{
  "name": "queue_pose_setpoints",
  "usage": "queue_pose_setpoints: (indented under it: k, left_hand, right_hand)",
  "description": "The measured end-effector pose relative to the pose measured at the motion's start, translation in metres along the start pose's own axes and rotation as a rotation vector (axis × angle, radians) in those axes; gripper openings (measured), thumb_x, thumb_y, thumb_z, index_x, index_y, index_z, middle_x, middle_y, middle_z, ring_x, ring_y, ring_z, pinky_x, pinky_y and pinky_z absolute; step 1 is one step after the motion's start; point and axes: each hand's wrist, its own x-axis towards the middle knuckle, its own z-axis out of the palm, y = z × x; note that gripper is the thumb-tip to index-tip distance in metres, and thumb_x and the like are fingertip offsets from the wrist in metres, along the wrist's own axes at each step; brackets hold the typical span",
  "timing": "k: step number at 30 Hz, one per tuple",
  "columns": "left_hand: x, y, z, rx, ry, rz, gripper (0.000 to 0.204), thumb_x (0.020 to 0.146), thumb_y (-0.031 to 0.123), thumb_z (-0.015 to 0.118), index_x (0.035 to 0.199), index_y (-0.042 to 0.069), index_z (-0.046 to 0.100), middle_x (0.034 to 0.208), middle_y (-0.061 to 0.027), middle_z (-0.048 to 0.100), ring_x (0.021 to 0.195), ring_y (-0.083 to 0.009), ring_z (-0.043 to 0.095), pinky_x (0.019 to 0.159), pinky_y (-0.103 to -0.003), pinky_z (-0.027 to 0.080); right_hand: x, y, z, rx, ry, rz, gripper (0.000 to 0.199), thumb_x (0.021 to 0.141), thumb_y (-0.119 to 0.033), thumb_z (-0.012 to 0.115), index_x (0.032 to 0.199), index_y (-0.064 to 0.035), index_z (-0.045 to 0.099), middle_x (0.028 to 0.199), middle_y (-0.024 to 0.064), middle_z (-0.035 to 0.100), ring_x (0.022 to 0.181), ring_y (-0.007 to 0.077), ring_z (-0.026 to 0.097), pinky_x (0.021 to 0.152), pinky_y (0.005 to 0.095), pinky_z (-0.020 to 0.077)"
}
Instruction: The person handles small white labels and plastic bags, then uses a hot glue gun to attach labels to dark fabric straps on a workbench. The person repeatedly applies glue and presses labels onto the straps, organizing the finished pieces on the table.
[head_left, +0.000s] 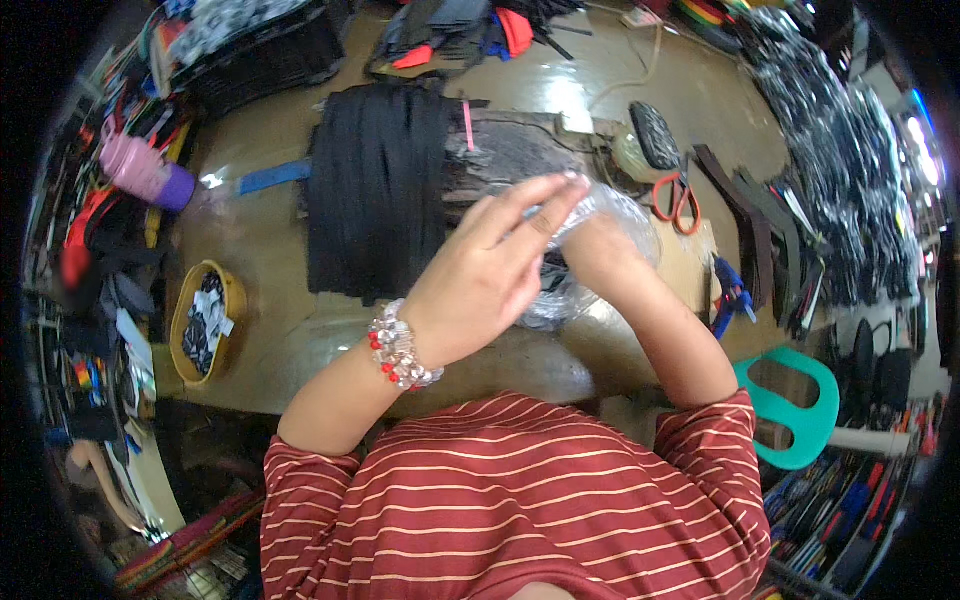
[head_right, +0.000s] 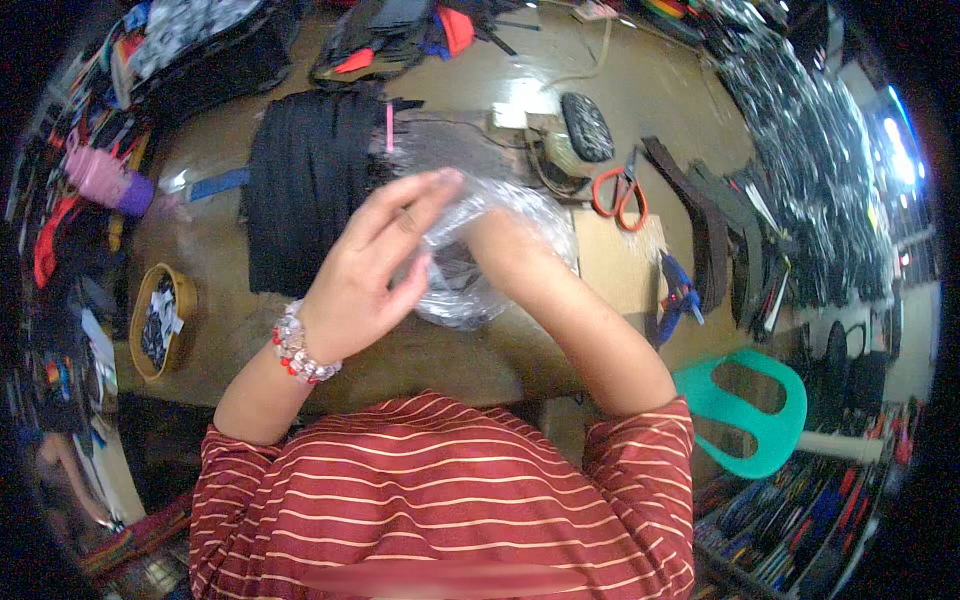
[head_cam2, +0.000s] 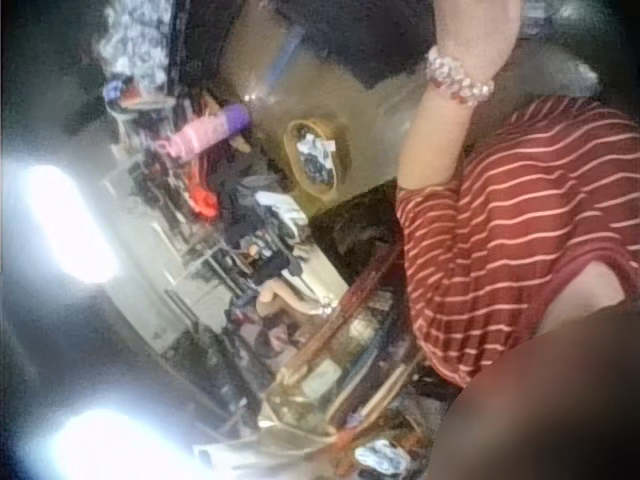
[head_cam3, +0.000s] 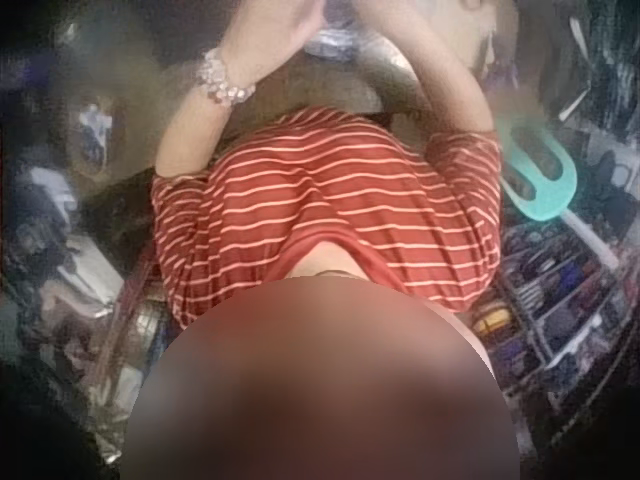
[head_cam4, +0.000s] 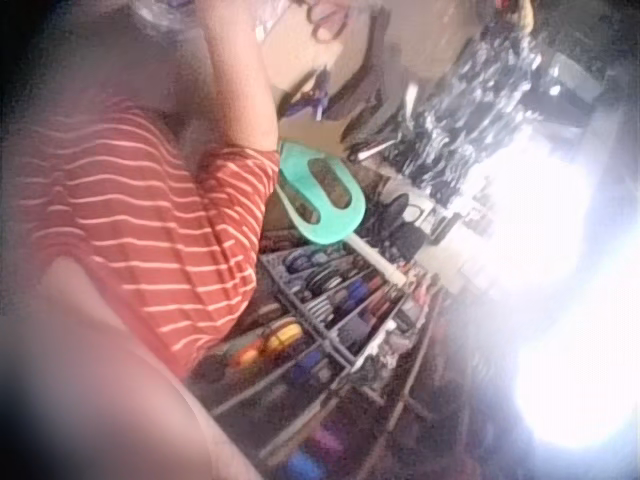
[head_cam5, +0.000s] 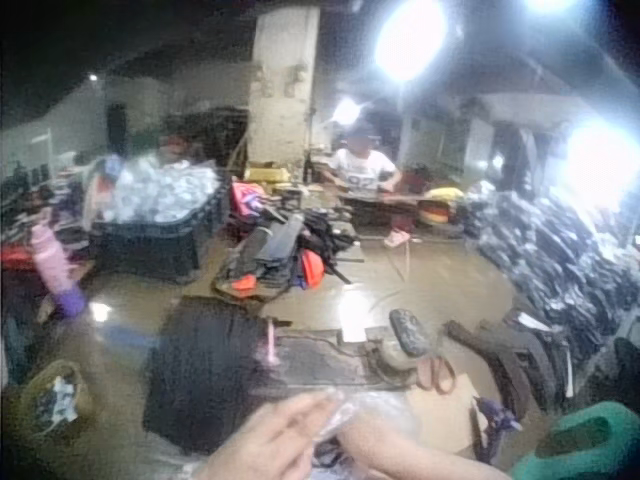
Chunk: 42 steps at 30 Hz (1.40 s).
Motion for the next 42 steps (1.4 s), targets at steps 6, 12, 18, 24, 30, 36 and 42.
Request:
queue_pose_setpoints:
  k: [6, 12, 18, 24, 30, 36, 42]
  left_hand:
    - [-0.048, -0.017, -0.039, -0.039, 0.194, -0.060, 0.020, 0.079, 0.014, 0.069, 0.097, 0.006, 0.066, 0.123, -0.0107, 0.051, 0.099, -0.0255, 0.056, 0.089, -0.037, 0.046]
    - [-0.194, -0.066, -0.156, 0.808, 0.347, -0.841, 0.023, 0.084, 0.018, 0.065, 0.102, 0.005, 0.065, 0.097, -0.0125, 0.062, 0.087, -0.0277, 0.061, 0.081, -0.037, 0.049]
    - [-0.277, -0.100, -0.173, 0.462, 0.560, -0.835, 0.015, 0.081, 0.010, 0.069, 0.093, 0.002, 0.067, 0.091, -0.0107, 0.066, 0.084, -0.0208, 0.065, 0.077, -0.031, 0.051]
    - [-0.233, -0.116, -0.211, 0.870, 0.404, -1.168, 0.030, 0.085, 0.017, 0.067, 0.112, 0.004, 0.063, 0.108, -0.0107, 0.059, 0.096, -0.0230, 0.060, 0.081, -0.031, 0.049]
    - [-0.095, -0.046, -0.136, 0.309, 0.478, -0.386, 0.018, 0.086, 0.016, 0.064, 0.102, 0.009, 0.066, 0.114, -0.0081, 0.058, 0.102, -0.0199, 0.055, 0.085, -0.033, 0.045]
    - [-0.014, 0.036, 0.011, -0.023, -0.241, -0.124, 0.052, 0.082, 0.029, 0.069, 0.130, 0.015, 0.054, 0.104, -0.0124, 0.057, 0.093, -0.0247, 0.058, 0.081, -0.037, 0.048]
    - [0.005, 0.014, 0.008, -0.001, -0.011, -0.174, 0.021, 0.086, 0.019, 0.066, 0.101, 0.005, 0.067, 0.086, -0.0110, 0.059, 0.072, -0.0223, 0.060, 0.064, -0.033, 0.050]
  right_hand:
    - [0.015, 0.027, 0.026, -0.052, 0.270, -0.189, 0.028, 0.093, -0.021, 0.043, 0.107, -0.0054, 0.062, 0.102, 0.0205, 0.064, 0.095, 0.0374, 0.062, 0.081, 0.0473, 0.0473]
    - [0.011, 0.028, 0.024, -0.197, 0.195, -0.095, 0.028, 0.086, -0.018, 0.051, 0.111, -0.0092, 0.061, 0.112, 0.0206, 0.060, 0.105, 0.0386, 0.058, 0.094, 0.0432, 0.0421]
    - [0.012, 0.029, 0.011, -0.053, 0.310, -0.183, 0.015, 0.077, -0.011, 0.054, 0.090, -0.0078, 0.061, 0.091, 0.0145, 0.064, 0.089, 0.0360, 0.060, 0.074, 0.0434, 0.0467]
    - [-0.007, 0.015, -0.062, -0.017, 0.257, -0.327, 0.011, 0.080, -0.017, 0.057, 0.085, -0.0071, 0.058, 0.079, 0.0151, 0.062, 0.076, 0.0356, 0.061, 0.066, 0.0433, 0.0477]
    - [-0.016, -0.009, -0.116, -0.192, 0.484, -0.354, 0.016, 0.088, -0.019, 0.052, 0.089, -0.0057, 0.061, 0.080, 0.0178, 0.063, 0.076, 0.0357, 0.063, 0.068, 0.0439, 0.0510]
    - [0.014, 0.007, -0.078, -0.212, 0.071, -0.215, 0.021, 0.078, -0.011, 0.055, 0.092, -0.0002, 0.066, 0.082, 0.0231, 0.065, 0.082, 0.0383, 0.065, 0.072, 0.0447, 0.0515]
    - [0.014, 0.045, -0.046, -0.178, -0.084, -0.174, 0.027, 0.072, -0.016, 0.064, 0.095, -0.0016, 0.065, 0.090, 0.0230, 0.065, 0.091, 0.0393, 0.063, 0.080, 0.0456, 0.0490]
